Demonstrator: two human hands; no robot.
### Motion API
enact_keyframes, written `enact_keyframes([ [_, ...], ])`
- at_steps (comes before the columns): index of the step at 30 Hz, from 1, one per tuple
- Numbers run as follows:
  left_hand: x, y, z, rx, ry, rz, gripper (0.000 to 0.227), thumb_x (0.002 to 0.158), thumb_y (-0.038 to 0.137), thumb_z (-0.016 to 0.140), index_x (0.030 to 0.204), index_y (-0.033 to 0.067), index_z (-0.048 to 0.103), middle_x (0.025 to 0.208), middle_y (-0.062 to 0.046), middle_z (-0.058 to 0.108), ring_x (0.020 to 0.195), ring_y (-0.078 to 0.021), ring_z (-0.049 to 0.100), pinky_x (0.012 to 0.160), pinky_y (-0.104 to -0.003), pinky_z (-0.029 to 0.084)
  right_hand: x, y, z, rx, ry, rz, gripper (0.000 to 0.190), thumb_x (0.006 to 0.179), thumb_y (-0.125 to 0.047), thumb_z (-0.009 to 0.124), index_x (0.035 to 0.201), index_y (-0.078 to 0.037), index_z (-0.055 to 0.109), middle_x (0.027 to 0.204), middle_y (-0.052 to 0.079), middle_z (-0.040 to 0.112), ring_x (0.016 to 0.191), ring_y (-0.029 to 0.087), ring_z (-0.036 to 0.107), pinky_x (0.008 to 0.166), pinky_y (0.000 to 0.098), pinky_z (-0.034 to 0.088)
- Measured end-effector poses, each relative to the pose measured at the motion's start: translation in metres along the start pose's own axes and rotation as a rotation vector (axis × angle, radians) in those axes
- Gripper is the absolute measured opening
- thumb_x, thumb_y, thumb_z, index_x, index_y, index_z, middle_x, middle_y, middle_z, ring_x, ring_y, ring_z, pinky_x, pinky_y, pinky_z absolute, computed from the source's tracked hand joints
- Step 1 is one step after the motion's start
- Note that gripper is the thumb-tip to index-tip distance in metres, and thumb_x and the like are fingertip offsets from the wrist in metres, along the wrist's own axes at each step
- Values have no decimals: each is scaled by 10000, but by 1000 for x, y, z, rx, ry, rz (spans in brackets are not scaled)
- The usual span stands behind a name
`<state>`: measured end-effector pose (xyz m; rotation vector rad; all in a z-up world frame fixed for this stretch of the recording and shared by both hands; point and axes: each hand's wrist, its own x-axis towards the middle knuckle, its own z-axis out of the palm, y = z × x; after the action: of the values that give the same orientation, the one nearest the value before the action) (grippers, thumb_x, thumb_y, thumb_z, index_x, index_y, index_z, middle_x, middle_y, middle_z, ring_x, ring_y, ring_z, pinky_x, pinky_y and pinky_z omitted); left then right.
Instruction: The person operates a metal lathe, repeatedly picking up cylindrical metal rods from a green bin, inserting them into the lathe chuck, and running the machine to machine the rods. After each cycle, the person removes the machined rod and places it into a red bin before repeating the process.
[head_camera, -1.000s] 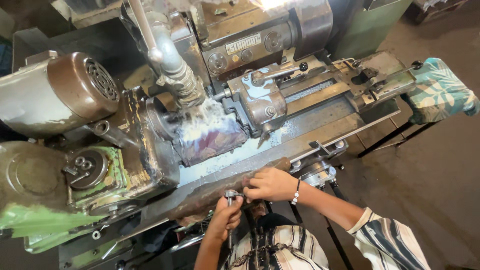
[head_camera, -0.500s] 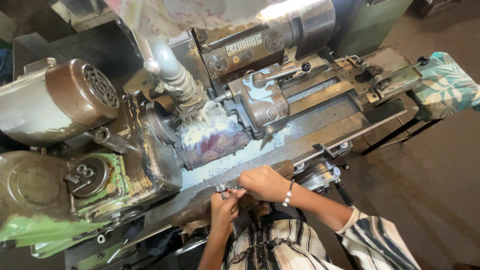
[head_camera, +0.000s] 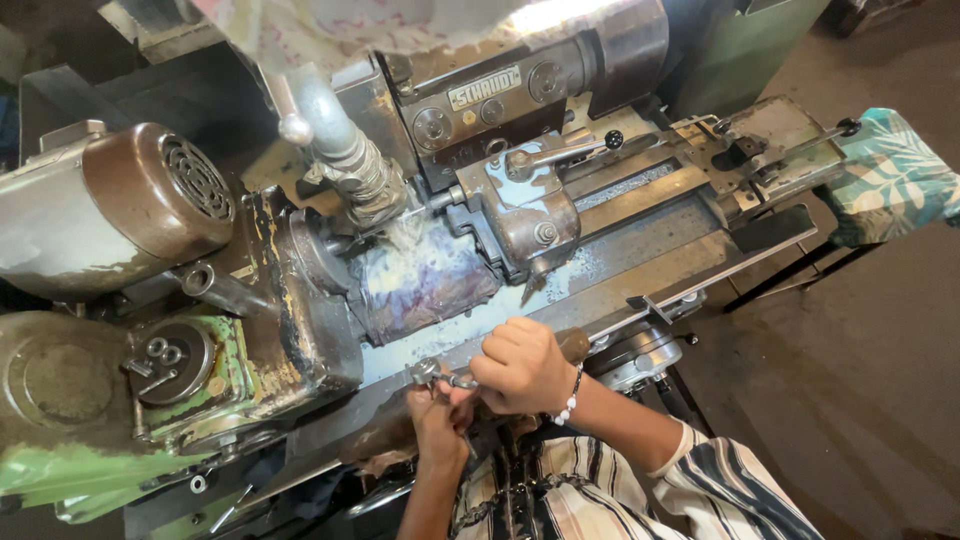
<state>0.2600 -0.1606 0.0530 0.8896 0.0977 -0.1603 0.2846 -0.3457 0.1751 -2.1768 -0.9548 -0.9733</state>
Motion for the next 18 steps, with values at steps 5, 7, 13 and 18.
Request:
enact_keyframes([
  [5, 7, -2, 1, -4, 19, 12, 213, 914, 111, 698, 831, 104, 501, 622, 7, 504, 436, -49, 348, 363, -223, 219, -10, -10, 12, 20, 88, 160, 272, 581, -130, 718, 697, -84, 476, 678, 79, 424, 632, 301, 494, 588, 422, 391],
  [7, 10, -3, 5, -46, 35, 14, 234, 933, 136, 701, 822, 106, 497, 612, 6, 498, 429, -51, 351, 360, -225, 225, -13, -12, 18, 29, 139, 234, 260, 571, -109, 710, 695, -83, 483, 671, 87, 418, 628, 309, 489, 588, 425, 389],
  [13, 30, 17, 27, 174, -14, -30, 271, 956, 236, 666, 770, 93, 529, 546, 42, 440, 404, -52, 334, 350, -235, 229, -9, 20, 18, 21, 93, 223, 240, 643, -88, 730, 697, -76, 497, 653, 95, 443, 592, 321, 497, 535, 436, 367],
  [18, 58, 45, 43, 212, -92, -263, 390, 1020, 317, 632, 723, 95, 512, 534, 77, 354, 407, -30, 286, 367, -228, 211, -6, 44, 17, 96, 71, 213, 343, 889, -268, 780, 764, -58, 540, 660, 80, 459, 592, 300, 528, 553, 420, 403],
])
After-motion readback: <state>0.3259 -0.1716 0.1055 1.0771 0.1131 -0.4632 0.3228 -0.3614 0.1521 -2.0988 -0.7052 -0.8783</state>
